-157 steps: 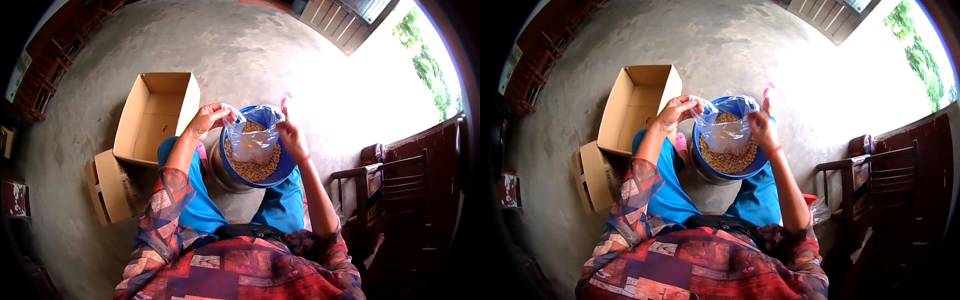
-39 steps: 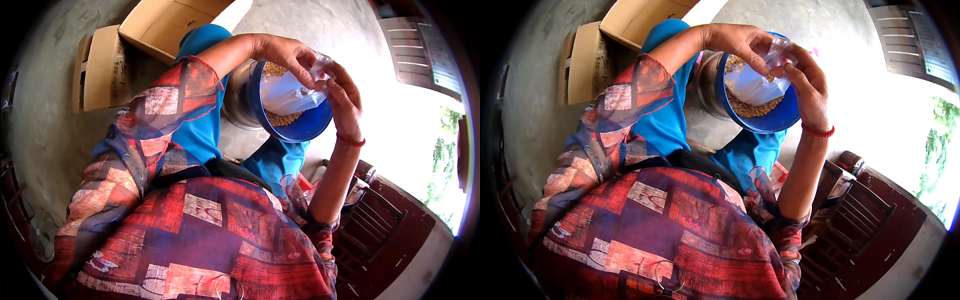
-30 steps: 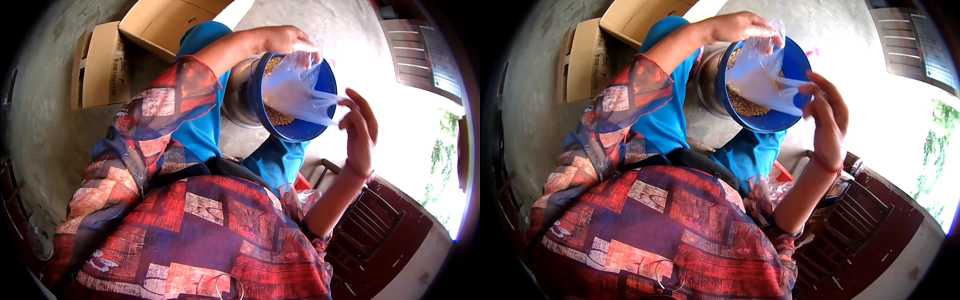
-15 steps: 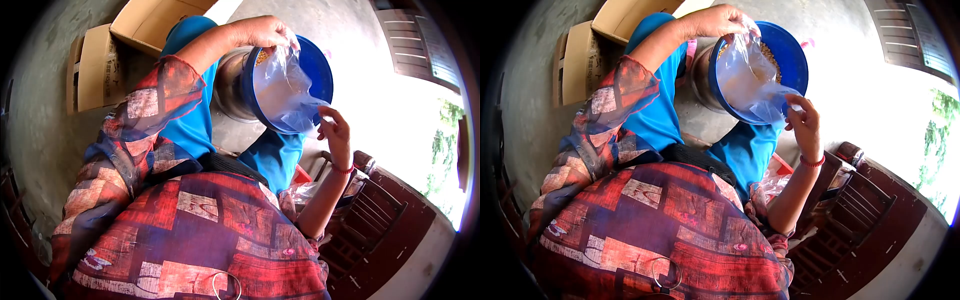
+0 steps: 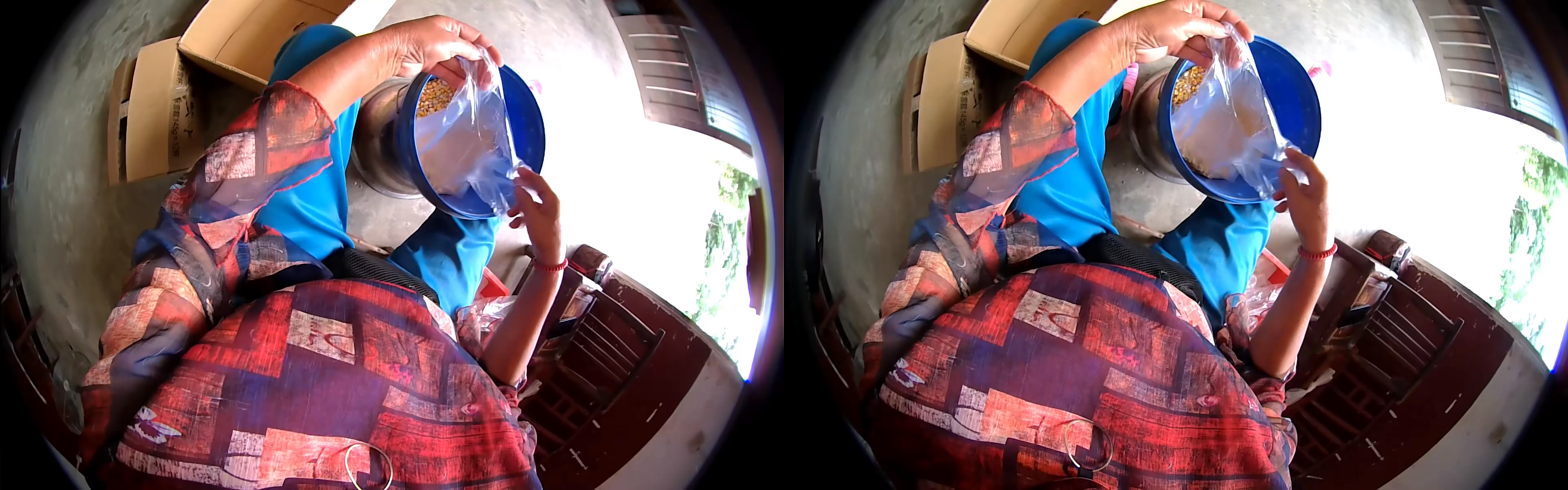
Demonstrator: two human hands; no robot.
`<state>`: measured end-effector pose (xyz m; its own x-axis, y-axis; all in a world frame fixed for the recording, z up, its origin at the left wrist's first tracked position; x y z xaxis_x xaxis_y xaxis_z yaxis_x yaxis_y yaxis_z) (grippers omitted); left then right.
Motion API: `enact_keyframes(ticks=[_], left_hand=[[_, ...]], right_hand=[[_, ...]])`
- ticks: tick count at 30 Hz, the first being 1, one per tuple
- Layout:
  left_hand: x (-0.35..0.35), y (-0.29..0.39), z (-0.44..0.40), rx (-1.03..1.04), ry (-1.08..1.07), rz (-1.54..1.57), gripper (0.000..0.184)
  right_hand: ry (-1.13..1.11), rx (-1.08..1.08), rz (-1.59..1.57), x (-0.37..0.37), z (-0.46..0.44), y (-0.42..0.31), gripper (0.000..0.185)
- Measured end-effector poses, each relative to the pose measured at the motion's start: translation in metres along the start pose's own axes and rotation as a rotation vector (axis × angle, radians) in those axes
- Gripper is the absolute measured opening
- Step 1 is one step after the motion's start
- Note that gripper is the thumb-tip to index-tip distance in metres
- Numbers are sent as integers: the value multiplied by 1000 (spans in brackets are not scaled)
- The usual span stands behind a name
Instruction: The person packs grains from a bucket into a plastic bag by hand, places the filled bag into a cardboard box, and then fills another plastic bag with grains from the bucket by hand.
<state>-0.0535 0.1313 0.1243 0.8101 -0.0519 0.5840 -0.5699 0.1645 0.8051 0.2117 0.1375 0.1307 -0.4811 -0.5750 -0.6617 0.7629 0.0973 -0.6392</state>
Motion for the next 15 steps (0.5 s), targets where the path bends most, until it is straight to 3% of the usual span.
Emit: enact_keyframes(ticks=[2, 4, 8, 13, 15], left_hand=[[2, -6, -4, -46, -41, 57, 23], [3, -14, -10, -90, -83, 111, 23], [3, -13, -10, -88, -2, -70, 23], [9, -12, -3, -48, -103, -319, 32], [6, -15, -2, 22, -112, -496, 34]], right_hand=[[-51, 20, -37, 6, 2, -3, 34], [33, -85, -45, 0, 4, -5, 35], [289, -191, -160, -29, 11, -19, 43], [270, -132, -47, -20, 5, -1, 58], [261, -132, -132, -18, 11, -1, 55]])
Point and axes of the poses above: each hand's wrist, its own z-axis away from the middle knuckle, its own x-axis out of the palm, y = z × x, the point moved 5 cm from there along -z, towards the middle knuckle, and after that the axes turned 14 degrees about z, right-handed, at the moved point
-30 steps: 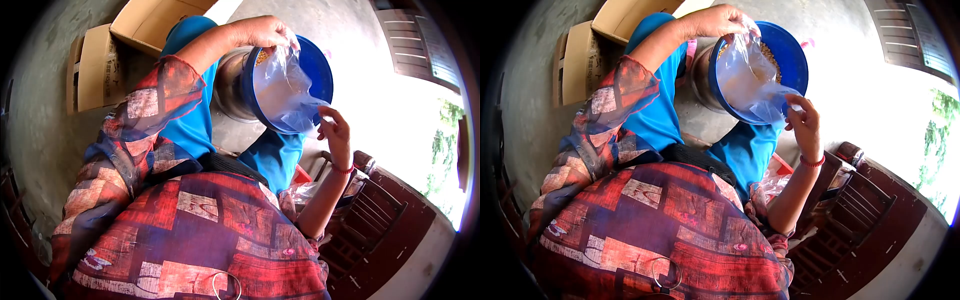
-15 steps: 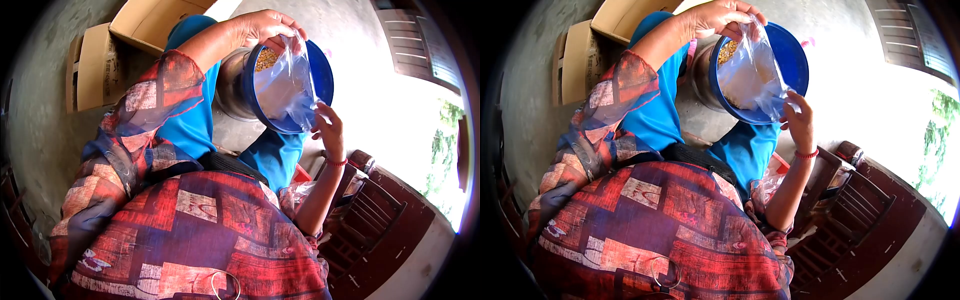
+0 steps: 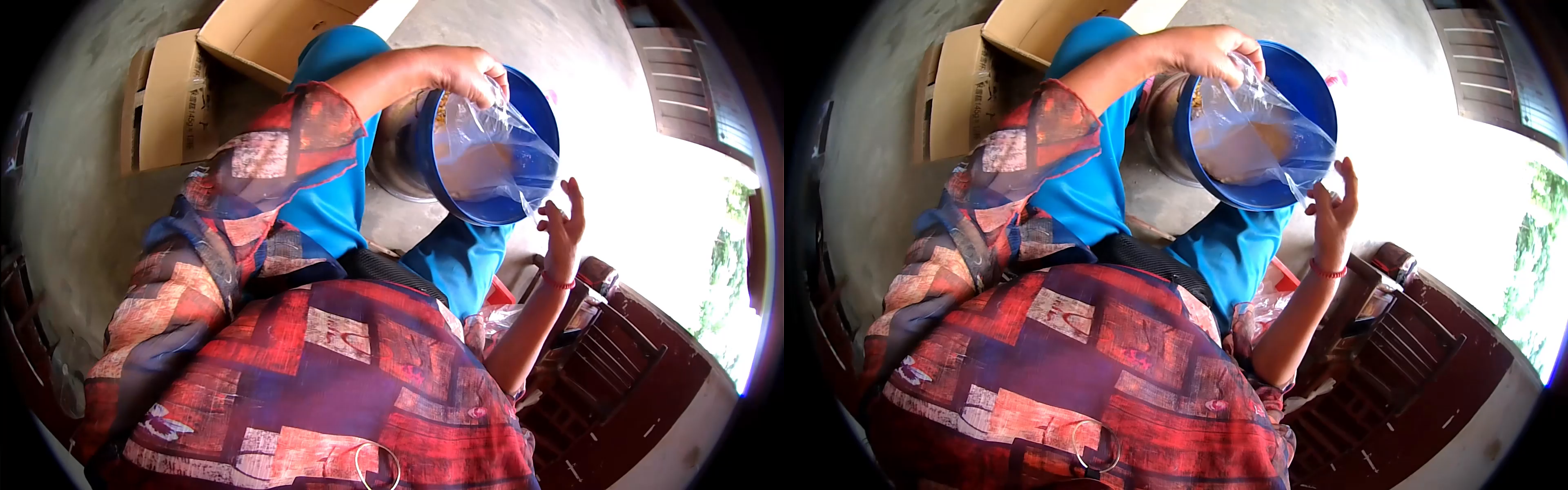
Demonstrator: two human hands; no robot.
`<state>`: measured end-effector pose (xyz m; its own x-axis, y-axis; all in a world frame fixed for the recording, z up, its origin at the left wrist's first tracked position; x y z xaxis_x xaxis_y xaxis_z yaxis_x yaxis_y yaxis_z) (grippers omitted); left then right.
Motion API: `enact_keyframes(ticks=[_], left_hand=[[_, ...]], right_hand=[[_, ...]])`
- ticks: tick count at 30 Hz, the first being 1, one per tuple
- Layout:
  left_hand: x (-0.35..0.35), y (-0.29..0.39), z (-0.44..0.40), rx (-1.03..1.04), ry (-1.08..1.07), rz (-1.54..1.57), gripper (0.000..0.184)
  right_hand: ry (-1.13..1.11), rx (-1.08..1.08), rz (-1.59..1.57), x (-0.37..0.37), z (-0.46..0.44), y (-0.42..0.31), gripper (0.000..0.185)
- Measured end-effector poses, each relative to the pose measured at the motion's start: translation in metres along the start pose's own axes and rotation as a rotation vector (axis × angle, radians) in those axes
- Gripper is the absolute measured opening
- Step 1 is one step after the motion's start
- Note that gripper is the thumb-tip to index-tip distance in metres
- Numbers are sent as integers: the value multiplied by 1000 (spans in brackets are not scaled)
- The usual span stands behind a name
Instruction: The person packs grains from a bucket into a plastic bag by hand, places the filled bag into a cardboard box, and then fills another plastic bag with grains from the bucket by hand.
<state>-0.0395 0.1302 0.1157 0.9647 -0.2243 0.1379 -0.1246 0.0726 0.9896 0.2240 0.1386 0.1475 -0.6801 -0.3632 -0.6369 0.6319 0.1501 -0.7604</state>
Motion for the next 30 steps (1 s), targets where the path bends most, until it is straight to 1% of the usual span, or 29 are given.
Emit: enact_keyframes(ticks=[1, 3, 4, 5, 7, 8, 9, 10, 11, 12, 13, 15, 16, 17, 19, 21, 22, 23, 25, 27, 29, 30], left_hand=[[-4, -6, -2, 43, 32, -291, 31], [-2, -14, -7, 96, 60, -484, 23], [0, -15, -8, 37, 69, -332, 16], [2, -18, -14, 41, 39, -261, 17], [6, -10, -10, -113, -6, -47, 22], [11, -1, -7, -110, -8, -46, 22], [16, 5, -2, -165, 17, 31, 24], [18, 6, 0, -220, 43, 108, 26], [17, 4, -2, -221, 46, 110, 26], [16, 2, -4, -207, 54, 156, 28], [14, 1, -6, -194, 59, 201, 29], [12, -2, -9, -164, 38, 163, 28], [12, -5, -11, -198, 40, 244, 27], [12, -7, -12, -231, 43, 324, 26], [14, -5, -13, -203, 23, 312, 24], [17, -5, -17, -178, 30, 313, 23], [18, -5, -18, -177, 27, 313, 23], [19, -5, -20, -158, 12, 352, 22], [21, -4, -20, -137, -2, 392, 22], [16, -2, -21, -98, 127, 455, 21], [11, 1, -19, -99, 150, 473, 20], [9, 3, -16, -127, 172, 464, 20]], right_hand=[[8, 5, -48, -1, 3, -6, 54], [51, 16, -60, -4, 7, -21, 53], [58, 1, -36, -3, 8, -22, 51], [67, -15, -12, -3, 8, -23, 49], [2, 21, 6, -2, -1, -4, 49], [-2, 39, 93, -2, -8, 16, 47], [-16, 93, 173, 0, -14, 37, 46], [-39, 67, 237, 0, -16, 59, 46], [-64, 42, 298, 4, -17, 62, 46], [-100, 47, 474, 2, -16, 65, 46], [-102, 48, 472, 1, -15, 60, 46], [-2, -210, 621, -2, -13, 39, 48], [102, -333, 576, -4, -12, 28, 50], [159, -152, 527, -7, -7, 4, 50], [327, -262, 466, -9, -2, -42, 44], [329, -439, 449, 3, 4, -85, 38], [283, -515, 453, 14, 4, -100, 34], [145, -535, 394, 28, -1, -101, 33], [21, -646, 481, 62, -14, -87, 25], [-447, -712, 1104, 100, -9, -48, 24], [-869, -268, 973, 113, 1, -29, 23], [-887, -380, 842, 113, 4, -16, 29]])
Point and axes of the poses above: each hand's wrist, its own z-axis away from the middle knuckle, its own x-axis out of the palm, y = z × x, the point moved 5 cm from there along -z, towards the middle knuckle, and after that the axes turned 14 degrees about z, right-handed, at the moved point
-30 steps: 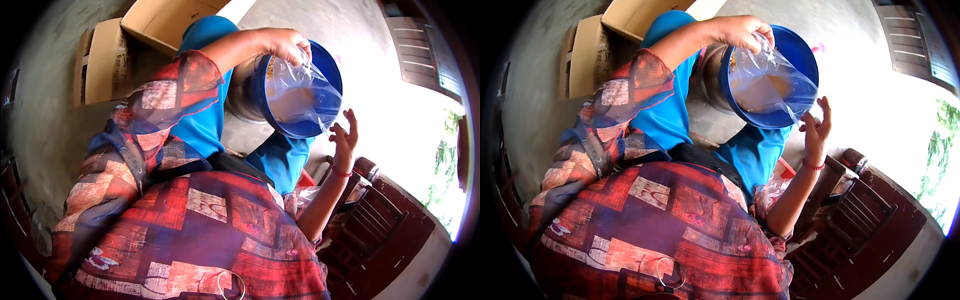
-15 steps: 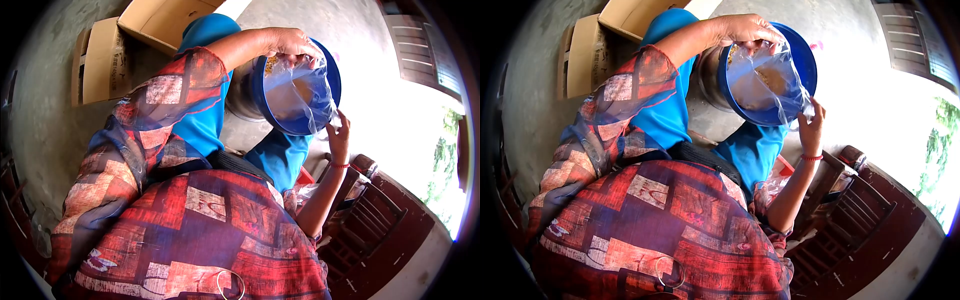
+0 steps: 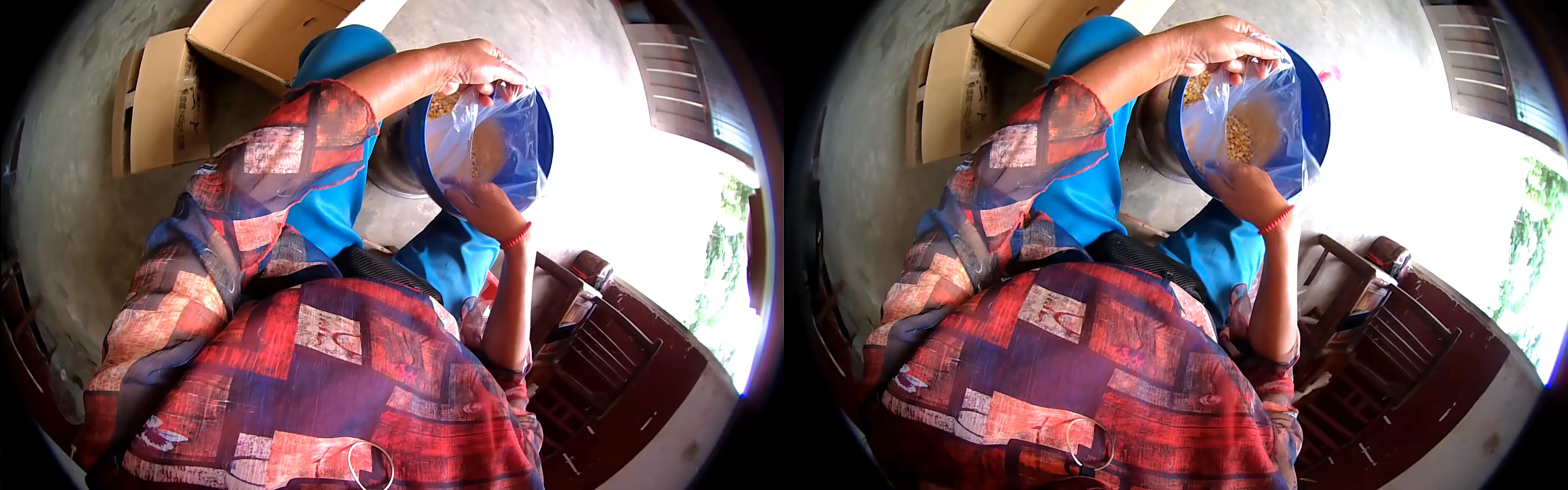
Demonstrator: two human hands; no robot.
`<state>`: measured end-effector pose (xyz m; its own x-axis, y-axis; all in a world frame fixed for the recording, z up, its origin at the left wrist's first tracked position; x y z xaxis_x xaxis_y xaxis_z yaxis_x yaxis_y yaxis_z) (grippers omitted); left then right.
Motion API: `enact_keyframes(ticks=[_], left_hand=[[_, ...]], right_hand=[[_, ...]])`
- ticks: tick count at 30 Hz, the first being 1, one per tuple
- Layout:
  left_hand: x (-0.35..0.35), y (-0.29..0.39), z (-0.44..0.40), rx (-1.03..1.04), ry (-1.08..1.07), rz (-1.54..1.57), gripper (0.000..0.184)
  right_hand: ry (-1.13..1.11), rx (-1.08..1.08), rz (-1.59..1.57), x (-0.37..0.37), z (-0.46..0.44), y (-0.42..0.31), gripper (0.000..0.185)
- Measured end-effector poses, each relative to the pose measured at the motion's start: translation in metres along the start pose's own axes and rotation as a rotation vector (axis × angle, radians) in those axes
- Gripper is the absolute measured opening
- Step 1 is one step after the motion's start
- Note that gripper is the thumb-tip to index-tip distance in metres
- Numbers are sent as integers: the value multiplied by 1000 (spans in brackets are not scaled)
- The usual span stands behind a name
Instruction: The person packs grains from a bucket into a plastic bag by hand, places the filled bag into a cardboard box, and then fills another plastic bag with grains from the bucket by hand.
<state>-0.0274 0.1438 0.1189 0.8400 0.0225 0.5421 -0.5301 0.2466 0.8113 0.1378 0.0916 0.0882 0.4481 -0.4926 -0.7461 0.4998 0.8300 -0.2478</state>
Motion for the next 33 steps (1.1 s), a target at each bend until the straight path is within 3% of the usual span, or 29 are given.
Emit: enact_keyframes(ticks=[1, 3, 4, 5, 7, 9, 10, 11, 13, 14, 15, 17, 19, 23, 24, 26, 28, 29, 31, 32, 33], left_hand=[[-2, 0, 2, -23, 28, -9, 20], [-5, -1, 1, -22, 18, -25, 20], [-4, -1, 0, -20, -23, -75, 20], [-3, 0, -2, -14, -66, -128, 19], [-1, -1, -3, -25, -66, -128, 27], [1, -4, -3, -132, -55, -469, 39], [3, -6, -1, 31, -84, -561, 48], [2, -9, -3, 56, -113, -815, 42], [-2, -27, -7, -56, -244, -816, 34], [0, -28, -4, -77, -229, -853, 29], [2, -26, -2, -80, -233, -854, 29], [7, -29, 2, -121, -357, -832, 28], [11, -28, 5, -110, -353, -837, 23], [7, -35, -5, -89, -381, -664, 14], [7, -31, -4, -81, -355, -649, 17], [4, -25, -4, -77, -290, -584, 33], [6, -21, -2, -55, -279, -509, 36], [7, -18, 1, -38, -260, -427, 38], [9, -14, 7, -69, -278, -415, 41], [11, -13, 10, -102, -323, -379, 42], [14, -10, 13, -135, -368, -344, 44]], right_hand=[[-4, -4, 1, -1, 6, 3, 29], [171, -94, -671, -15, 19, 3, 38], [311, -153, -698, -33, 23, 4, 47], [431, -70, -859, -44, 28, 9, 49], [663, 123, -748, -63, 34, 29, 55], [786, 304, -660, -61, 34, 52, 61], [812, 333, -561, -58, 32, 60, 64], [809, 331, -563, -52, 28, 68, 64], [872, 282, -472, -38, 20, 82, 61], [795, 269, -343, -33, 14, 83, 54], [694, 339, -465, -19, 13, 88, 36], [534, 312, -114, -8, 13, 78, 30], [371, 296, -151, 5, 13, 73, 29], [430, 213, -236, 16, 17, 67, 41], [481, 227, -271, 13, 18, 67, 51], [508, 238, -344, 7, 21, 66, 55], [542, 216, -466, 3, 20, 69, 64], [543, 218, -467, 1, 22, 69, 64], [521, 310, -954, 0, 25, 73, 60], [554, 187, -1088, -5, 28, 72, 54], [612, 208, -1106, -10, 33, 71, 49]])
Point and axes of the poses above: each hand's wrist, its own z-axis away from the middle knuckle, its own x-axis out of the palm, y = z × x, the point moved 5 cm from there along -z, towards the middle knuckle, and after that the axes turned 14 degrees about z, right-handed, at the moved point
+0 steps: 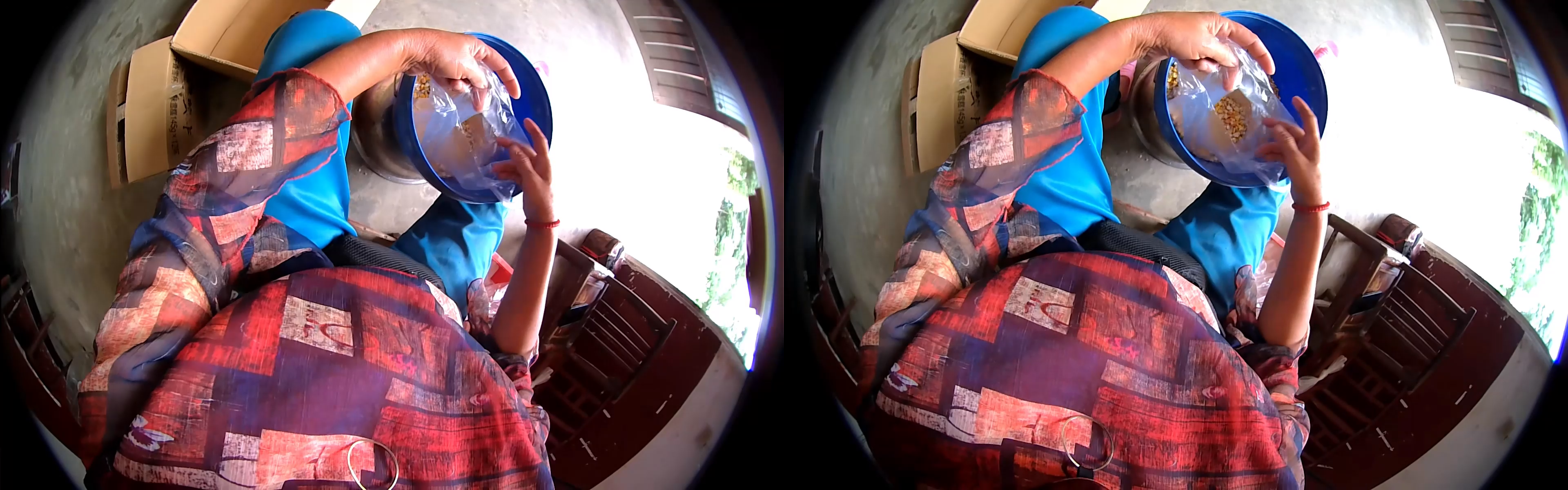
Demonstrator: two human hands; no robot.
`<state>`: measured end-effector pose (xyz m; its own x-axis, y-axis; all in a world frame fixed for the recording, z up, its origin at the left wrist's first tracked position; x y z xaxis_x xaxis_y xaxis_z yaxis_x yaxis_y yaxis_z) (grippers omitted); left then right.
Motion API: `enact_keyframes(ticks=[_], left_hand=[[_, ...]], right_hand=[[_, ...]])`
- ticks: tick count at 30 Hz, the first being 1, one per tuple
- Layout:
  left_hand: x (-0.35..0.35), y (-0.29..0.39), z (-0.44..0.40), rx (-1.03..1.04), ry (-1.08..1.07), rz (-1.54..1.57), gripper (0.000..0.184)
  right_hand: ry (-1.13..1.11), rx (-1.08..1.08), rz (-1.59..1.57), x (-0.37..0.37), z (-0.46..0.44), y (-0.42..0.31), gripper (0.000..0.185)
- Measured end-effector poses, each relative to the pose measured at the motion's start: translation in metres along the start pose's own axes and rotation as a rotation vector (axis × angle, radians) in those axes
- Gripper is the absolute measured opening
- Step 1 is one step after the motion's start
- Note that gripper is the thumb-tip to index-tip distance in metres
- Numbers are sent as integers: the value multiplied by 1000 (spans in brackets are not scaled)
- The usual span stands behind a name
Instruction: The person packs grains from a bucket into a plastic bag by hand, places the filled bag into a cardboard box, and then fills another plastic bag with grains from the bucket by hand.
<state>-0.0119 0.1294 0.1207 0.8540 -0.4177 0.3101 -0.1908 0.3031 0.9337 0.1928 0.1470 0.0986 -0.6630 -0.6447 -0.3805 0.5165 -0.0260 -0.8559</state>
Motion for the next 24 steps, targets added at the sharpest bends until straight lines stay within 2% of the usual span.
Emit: enact_keyframes(ticks=[1, 2, 4, 6, 8, 9, 10, 12, 13, 14, 16, 18, 20, 22, 24], left_hand=[[3, 8, 3, 6, 70, 3, 35], [2, 8, 2, 6, 70, 3, 35], [3, 5, 1, -32, -6, -28, 26], [-1, -2, -5, 3, 68, -111, 21], [-10, -12, -15, 116, 149, -385, 27], [-11, -13, -13, 16, 145, -361, 22], [-11, -15, -12, 15, 146, -359, 22], [-12, -17, -12, 54, 196, -530, 19], [-13, -18, -12, 39, 195, -550, 18], [-13, -19, -13, 41, 193, -547, 18], [-18, -21, -15, 111, 265, -710, 21], [-19, -19, -15, 109, 289, -724, 23], [-18, -19, -13, 43, 325, -785, 26], [-16, -19, -12, 39, 334, -801, 26], [-15, -20, -13, 38, 339, -821, 27]], right_hand=[[58, -26, -54, -5, 0, -2, 47], [115, -52, -108, -9, -2, -3, 46], [251, -30, -128, -17, -4, -5, 35], [211, -57, -244, -24, -7, -4, 31], [229, -99, -259, -23, -8, -10, 30], [247, -143, -274, -22, -8, -18, 28], [245, -142, -274, -17, -9, -24, 28], [391, -283, 28, -11, -6, -41, 29], [380, -317, 246, -10, -11, -38, 32], [365, -458, 543, -4, -19, -33, 33], [285, -606, 1074, 9, -27, -17, 35], [204, -385, 989, 15, -34, 7, 36], [207, -346, 911, 16, -34, 15, 35], [123, -187, 878, 16, -36, 24, 35], [196, -263, 877, 16, -35, 23, 30]])
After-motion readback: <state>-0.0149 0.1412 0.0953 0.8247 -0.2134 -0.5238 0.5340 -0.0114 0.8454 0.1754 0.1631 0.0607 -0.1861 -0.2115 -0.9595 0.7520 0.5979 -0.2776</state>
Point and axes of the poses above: each hand's wrist, its own z-axis away from the middle knuckle, its own x-axis out of the palm, y = z × x, the point moved 5 cm from there along -z, towards the middle knuckle, and after that the axes turned 14 degrees about z, right-handed, at the moved point
